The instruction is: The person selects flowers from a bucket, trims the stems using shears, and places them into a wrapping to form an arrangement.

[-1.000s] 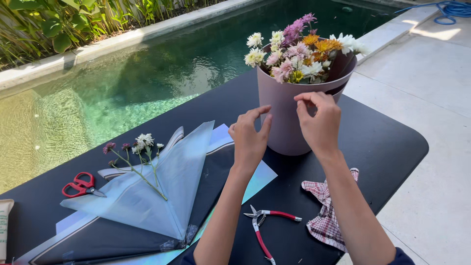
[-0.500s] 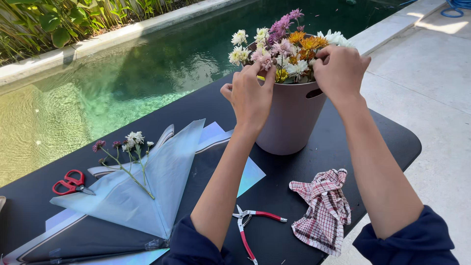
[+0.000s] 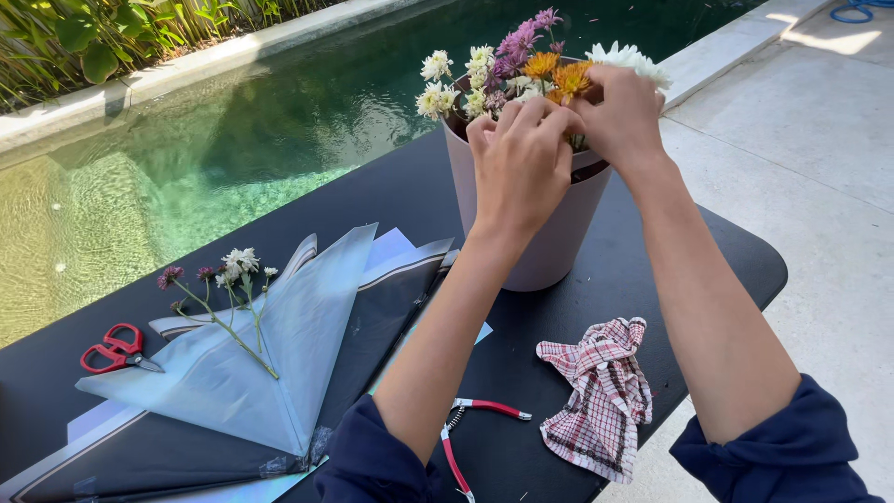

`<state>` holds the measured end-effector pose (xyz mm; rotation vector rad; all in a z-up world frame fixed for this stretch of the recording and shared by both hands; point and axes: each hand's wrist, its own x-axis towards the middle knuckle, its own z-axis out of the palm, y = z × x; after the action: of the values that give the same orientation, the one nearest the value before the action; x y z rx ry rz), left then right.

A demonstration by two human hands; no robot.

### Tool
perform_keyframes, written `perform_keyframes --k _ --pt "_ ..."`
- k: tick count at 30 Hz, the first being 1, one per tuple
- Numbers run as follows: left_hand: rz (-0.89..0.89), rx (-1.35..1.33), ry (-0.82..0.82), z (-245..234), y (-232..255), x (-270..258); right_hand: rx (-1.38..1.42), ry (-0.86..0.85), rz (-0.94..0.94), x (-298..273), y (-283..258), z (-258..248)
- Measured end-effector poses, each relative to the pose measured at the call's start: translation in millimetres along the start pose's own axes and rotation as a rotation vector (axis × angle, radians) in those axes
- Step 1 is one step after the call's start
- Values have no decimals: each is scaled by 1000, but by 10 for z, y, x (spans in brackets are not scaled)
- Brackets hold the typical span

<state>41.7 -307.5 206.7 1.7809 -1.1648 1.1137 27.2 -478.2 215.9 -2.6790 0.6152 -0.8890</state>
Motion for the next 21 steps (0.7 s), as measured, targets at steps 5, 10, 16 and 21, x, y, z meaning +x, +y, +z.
perform_keyframes --k 5,10,16,21 --pt "-479 163 -448 134 -25 196 306 348 -265 -55 -74 -210" --pt "-570 86 -421 202 -59 291 384 352 -440 -165 -281 -427" --pt "-607 30 -326 293 -239 169 461 224 -359 -280 -347 -431" --pt "-692 -54 -358 192 -339 134 325 210 -311 -342 -316 -399"
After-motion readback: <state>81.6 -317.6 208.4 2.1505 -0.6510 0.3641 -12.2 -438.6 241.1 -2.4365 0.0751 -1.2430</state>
